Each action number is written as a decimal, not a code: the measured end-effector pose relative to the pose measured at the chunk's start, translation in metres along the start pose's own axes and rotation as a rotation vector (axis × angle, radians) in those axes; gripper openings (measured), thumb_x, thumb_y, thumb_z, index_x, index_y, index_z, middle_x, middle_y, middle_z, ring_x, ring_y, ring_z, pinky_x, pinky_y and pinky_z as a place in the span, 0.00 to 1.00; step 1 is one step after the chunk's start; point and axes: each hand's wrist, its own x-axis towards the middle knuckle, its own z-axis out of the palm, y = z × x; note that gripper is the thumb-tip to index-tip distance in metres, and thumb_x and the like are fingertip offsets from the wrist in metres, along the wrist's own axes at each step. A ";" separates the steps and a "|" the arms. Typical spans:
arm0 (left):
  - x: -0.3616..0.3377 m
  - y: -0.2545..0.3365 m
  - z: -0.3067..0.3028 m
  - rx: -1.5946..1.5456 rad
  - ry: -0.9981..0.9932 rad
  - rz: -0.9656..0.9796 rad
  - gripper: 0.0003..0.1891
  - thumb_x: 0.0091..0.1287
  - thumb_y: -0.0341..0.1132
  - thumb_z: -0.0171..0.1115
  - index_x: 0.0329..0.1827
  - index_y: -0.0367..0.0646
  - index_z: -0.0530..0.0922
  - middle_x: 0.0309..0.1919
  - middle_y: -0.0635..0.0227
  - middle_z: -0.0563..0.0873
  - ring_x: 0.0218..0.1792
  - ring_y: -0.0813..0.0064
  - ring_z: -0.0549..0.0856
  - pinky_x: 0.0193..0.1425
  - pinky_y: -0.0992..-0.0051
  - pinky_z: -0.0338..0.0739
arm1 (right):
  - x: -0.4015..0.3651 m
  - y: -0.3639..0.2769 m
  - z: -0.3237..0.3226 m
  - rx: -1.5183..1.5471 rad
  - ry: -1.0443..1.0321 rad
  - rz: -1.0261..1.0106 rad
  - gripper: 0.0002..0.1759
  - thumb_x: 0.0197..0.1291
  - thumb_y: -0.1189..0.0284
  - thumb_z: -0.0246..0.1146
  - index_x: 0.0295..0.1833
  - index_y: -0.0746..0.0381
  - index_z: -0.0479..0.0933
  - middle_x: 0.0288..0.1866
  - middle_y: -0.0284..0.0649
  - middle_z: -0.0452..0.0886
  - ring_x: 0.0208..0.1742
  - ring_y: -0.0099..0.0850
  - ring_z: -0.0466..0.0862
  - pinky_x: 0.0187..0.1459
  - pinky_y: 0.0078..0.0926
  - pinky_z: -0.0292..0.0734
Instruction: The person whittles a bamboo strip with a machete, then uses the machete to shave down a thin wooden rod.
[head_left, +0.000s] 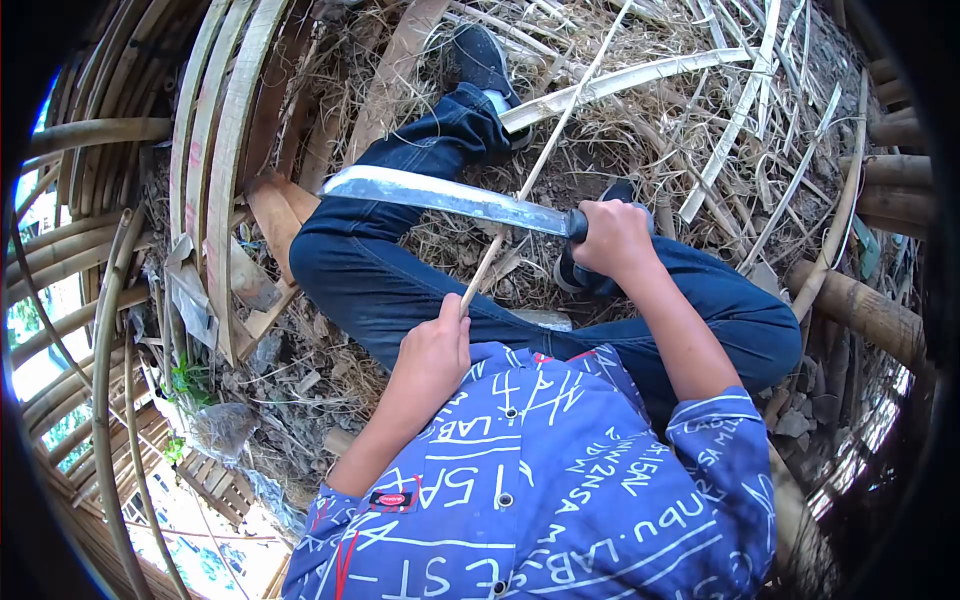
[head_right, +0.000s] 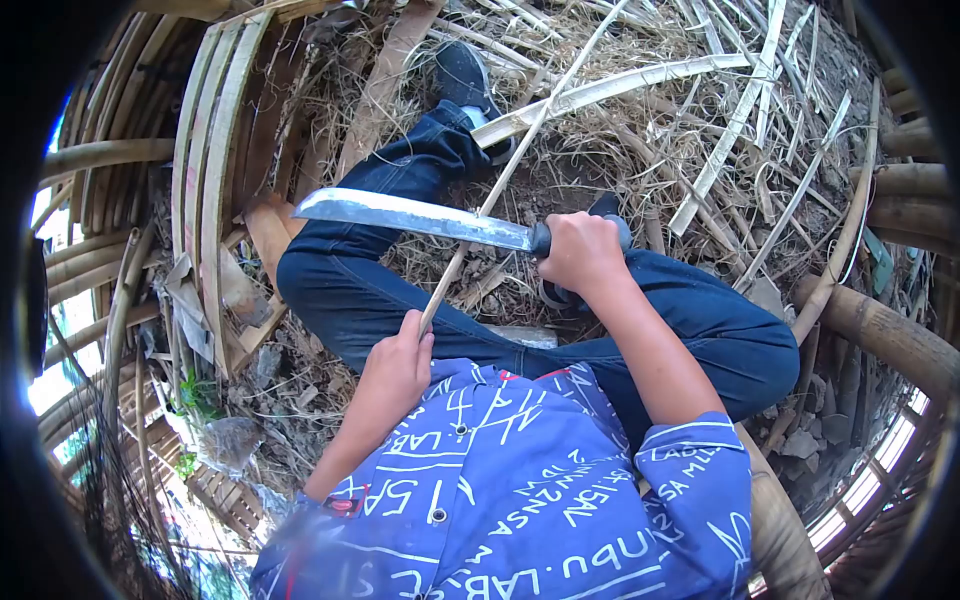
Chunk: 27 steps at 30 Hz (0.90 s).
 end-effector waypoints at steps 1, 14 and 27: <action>0.000 0.001 -0.001 0.005 0.001 -0.009 0.05 0.72 0.31 0.52 0.44 0.38 0.69 0.24 0.44 0.81 0.30 0.41 0.82 0.35 0.48 0.73 | 0.001 -0.001 0.001 -0.006 0.021 -0.002 0.13 0.39 0.63 0.68 0.31 0.58 0.81 0.30 0.48 0.84 0.35 0.48 0.85 0.40 0.45 0.80; -0.011 -0.008 0.004 -0.063 -0.022 0.046 0.05 0.72 0.30 0.52 0.43 0.37 0.68 0.24 0.43 0.80 0.31 0.40 0.81 0.34 0.48 0.72 | 0.030 0.092 -0.024 -0.014 0.138 0.372 0.14 0.48 0.67 0.62 0.39 0.63 0.84 0.39 0.54 0.85 0.44 0.49 0.86 0.49 0.46 0.80; 0.010 -0.025 0.009 -0.458 -0.081 0.210 0.07 0.71 0.31 0.58 0.41 0.39 0.70 0.19 0.75 0.72 0.19 0.78 0.72 0.24 0.71 0.69 | -0.048 -0.051 0.017 0.408 -0.137 -0.113 0.12 0.40 0.66 0.66 0.32 0.60 0.83 0.26 0.52 0.83 0.34 0.52 0.84 0.42 0.47 0.81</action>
